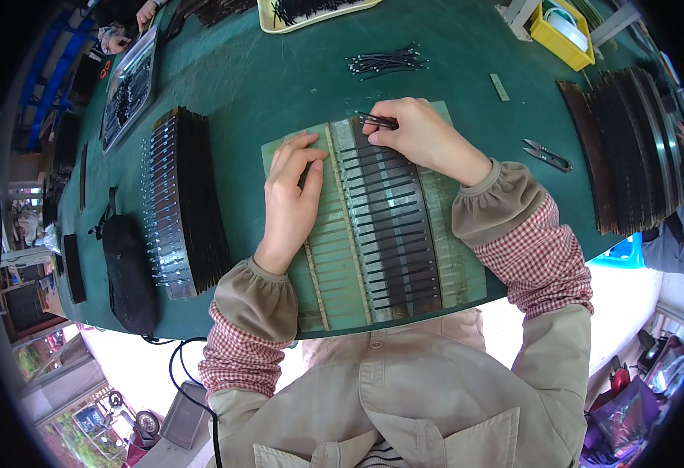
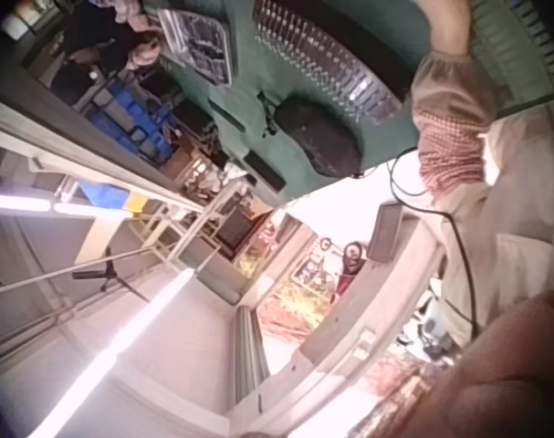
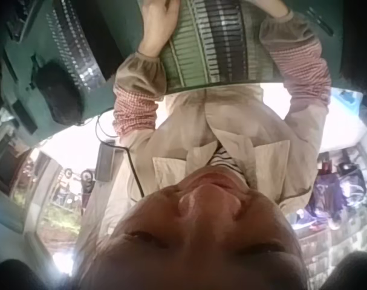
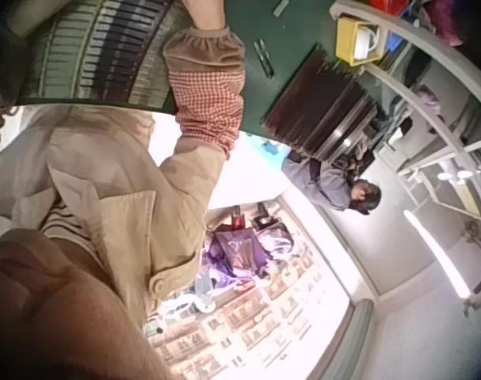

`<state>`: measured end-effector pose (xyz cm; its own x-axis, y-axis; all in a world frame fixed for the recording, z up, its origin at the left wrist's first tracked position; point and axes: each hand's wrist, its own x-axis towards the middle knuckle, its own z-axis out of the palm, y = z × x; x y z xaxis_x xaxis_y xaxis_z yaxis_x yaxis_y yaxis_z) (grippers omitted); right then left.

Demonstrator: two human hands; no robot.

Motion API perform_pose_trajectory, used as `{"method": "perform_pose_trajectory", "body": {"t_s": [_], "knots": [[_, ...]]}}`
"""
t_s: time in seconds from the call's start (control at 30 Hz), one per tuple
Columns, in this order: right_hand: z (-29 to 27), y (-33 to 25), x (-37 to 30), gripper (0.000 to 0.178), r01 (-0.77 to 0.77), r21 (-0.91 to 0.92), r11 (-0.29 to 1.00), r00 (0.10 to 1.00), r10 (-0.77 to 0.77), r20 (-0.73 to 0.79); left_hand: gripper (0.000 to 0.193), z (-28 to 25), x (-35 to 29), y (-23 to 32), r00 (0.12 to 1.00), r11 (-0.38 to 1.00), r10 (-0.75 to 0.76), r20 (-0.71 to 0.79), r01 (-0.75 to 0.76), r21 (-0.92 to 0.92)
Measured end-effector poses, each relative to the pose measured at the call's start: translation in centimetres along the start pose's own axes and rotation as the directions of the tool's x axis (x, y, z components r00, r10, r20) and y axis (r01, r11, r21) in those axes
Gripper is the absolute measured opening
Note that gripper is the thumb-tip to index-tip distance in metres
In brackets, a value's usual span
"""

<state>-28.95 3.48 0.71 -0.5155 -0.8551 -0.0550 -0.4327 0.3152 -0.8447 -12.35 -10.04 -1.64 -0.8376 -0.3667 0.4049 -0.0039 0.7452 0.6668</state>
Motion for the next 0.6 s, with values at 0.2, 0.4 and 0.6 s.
{"method": "perform_pose_trajectory", "body": {"t_s": [0.2, 0.4, 0.6], "knots": [[0.8, -0.1, -0.3, 0.017, 0.074, -0.124, 0.99, 0.995, -0.082, -0.064, 0.025, 0.3, 0.0, 0.8, 0.99, 0.978, 0.127, 0.067, -0.136, 0.159], [-0.8, 1.1, -1.0, 0.013, 0.063, -0.274, 0.96, 0.984, -0.105, -0.141, 0.027, 0.3, -0.4, 0.9, 0.971, 0.93, 0.185, 0.15, -0.222, 0.294], [-2.7, 0.0, -1.9, 0.012, -0.134, 0.293, 0.947, 0.991, 0.128, 0.038, 0.021, 0.0, 0.4, 1.2, 0.994, 0.969, -0.083, 0.07, 0.097, -0.226]]}}
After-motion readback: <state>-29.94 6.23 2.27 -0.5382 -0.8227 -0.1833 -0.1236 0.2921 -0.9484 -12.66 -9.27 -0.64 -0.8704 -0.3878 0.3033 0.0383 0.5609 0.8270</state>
